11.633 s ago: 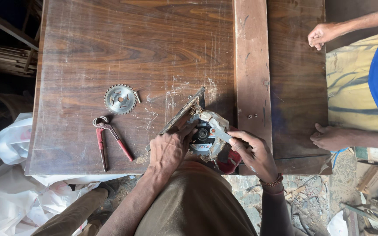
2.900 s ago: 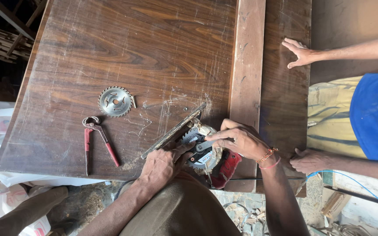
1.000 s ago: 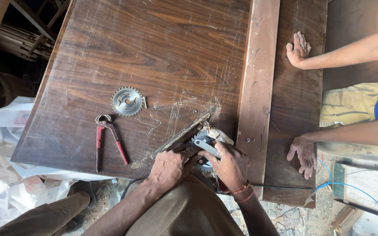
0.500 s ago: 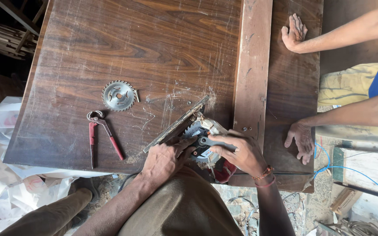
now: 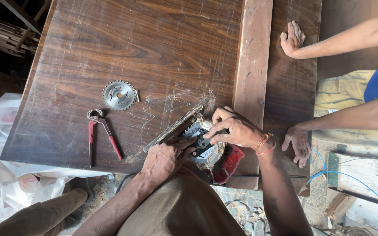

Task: The person disassembles a circular saw on a wooden workbench, removes the blade and internal components, then reassembles it with a new blade and tightens the fasteners using a wrench. A second person stands nearby and observes.

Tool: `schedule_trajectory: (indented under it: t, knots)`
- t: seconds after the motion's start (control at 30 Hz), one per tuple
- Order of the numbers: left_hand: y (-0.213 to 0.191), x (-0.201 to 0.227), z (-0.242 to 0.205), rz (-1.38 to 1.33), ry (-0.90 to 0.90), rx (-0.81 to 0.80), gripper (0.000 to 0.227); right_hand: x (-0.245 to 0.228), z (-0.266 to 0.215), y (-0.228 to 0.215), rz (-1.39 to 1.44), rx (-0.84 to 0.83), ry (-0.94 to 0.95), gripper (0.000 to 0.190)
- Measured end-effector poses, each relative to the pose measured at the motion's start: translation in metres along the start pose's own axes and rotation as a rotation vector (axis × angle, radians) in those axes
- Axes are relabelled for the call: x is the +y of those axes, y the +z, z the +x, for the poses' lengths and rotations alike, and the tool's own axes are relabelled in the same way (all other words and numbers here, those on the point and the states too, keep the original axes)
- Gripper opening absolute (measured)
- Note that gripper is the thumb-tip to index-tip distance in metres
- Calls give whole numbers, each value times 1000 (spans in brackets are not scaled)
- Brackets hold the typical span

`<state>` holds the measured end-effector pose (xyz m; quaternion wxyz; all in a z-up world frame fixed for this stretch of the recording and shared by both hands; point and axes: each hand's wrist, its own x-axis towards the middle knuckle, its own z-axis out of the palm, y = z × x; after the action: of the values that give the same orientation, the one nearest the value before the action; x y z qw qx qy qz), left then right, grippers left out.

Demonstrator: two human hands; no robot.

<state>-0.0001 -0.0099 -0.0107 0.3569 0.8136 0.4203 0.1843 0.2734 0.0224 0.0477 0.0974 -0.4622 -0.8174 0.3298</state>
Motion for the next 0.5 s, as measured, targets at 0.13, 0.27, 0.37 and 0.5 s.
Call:
schedule_trajectory:
  t: [0.13,0.27,0.37,0.5]
  knots:
    - [-2,1,6,17,-48,-47,38,-1,9,-8,-24,-42,-28,23]
    - [1,0,4,21,-51,-59,38,-6,15,-12,-19,-77,-36,22]
    - [3,-3,5,17,-64,-72,38,-8,22,-16,-36,-105,-62,22]
    - [4,-5,4,55,-37,-47,38,-9,29,-20,-95,-145,-75,20]
